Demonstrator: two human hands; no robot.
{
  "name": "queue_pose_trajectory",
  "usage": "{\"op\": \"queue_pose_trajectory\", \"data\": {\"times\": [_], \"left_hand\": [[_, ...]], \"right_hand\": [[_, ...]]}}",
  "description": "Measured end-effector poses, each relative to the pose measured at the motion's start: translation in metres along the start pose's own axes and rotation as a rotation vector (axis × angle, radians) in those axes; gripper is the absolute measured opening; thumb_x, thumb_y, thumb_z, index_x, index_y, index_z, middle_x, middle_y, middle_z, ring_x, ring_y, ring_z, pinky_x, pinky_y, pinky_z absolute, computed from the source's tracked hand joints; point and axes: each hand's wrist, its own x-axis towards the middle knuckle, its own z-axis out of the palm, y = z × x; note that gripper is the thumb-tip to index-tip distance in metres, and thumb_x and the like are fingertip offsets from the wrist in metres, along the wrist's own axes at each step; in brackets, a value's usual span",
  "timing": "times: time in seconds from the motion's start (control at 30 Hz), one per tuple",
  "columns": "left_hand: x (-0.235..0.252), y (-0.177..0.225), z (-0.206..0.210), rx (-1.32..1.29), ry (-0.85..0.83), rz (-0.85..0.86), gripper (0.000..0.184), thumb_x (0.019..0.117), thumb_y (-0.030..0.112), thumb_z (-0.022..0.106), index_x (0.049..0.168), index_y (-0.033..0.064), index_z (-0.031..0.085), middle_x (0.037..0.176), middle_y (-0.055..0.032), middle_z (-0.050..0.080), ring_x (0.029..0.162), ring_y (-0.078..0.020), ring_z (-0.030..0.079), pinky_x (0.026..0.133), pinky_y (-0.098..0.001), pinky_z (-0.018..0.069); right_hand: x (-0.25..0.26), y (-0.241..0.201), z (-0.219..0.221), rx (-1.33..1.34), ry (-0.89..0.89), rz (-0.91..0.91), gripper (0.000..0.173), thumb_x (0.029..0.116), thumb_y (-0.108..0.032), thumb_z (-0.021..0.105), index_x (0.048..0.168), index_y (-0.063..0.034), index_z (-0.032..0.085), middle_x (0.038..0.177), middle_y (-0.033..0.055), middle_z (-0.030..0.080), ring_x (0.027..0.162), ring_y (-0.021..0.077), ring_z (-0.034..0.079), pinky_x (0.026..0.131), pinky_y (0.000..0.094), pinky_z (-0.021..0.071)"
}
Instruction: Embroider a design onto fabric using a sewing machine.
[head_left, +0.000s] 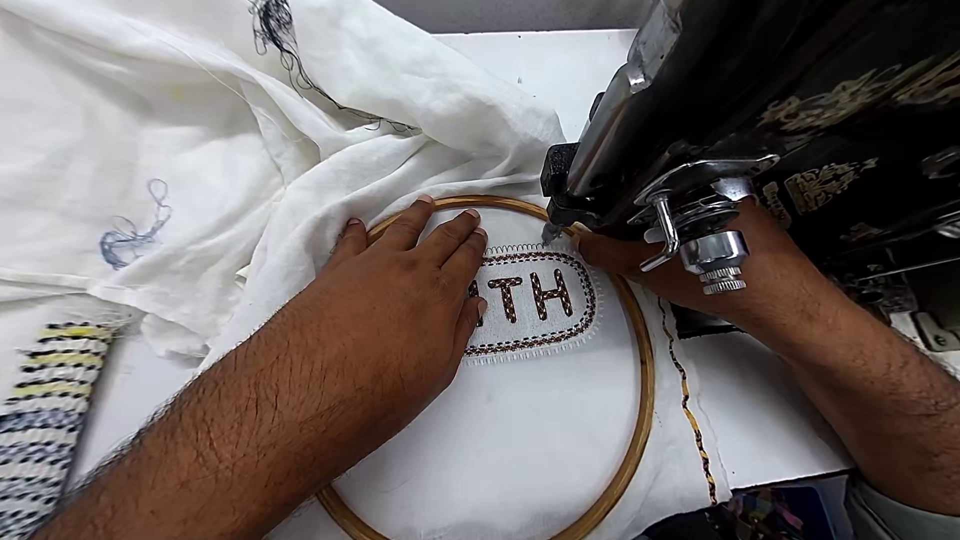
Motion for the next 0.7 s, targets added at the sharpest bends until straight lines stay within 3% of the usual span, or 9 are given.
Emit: {"op": "queue_pose_trajectory", "data": {"times": [0.4, 0.7], "left_hand": [[0.0015, -0.0012, 0.0001, 0.004, 0.004, -0.013, 0.061, 0.1049, 0.045, 0.03, 0.153, 0.0123, 0.049, 0.163, -0.0061, 0.042, 0.151, -0.0381, 0.034, 0.11, -0.0732, 0.0336], [-0.0013, -0.003, -0.0013, 0.015, -0.006, -0.007, 0.061, 0.1046, 0.044, 0.031, 0.153, 0.0116, 0.05, 0.162, -0.0074, 0.043, 0.151, -0.0386, 0.036, 0.11, -0.0717, 0.0351]], "right_hand": [[0.0004, -0.0006, 0.003, 0.019, 0.052, -0.025, 0.025, 0.0853, -0.038, 0.079, 0.095, -0.0151, 0.074, 0.087, 0.003, 0.07, 0.086, 0.0162, 0.068, 0.075, 0.0419, 0.0538], [0.002, 0.0061, 0.0084, 0.009, 0.036, -0.049, 0.027, 0.0848, -0.037, 0.079, 0.1, -0.0151, 0.073, 0.093, 0.0037, 0.07, 0.093, 0.0177, 0.068, 0.08, 0.0444, 0.0553]]}}
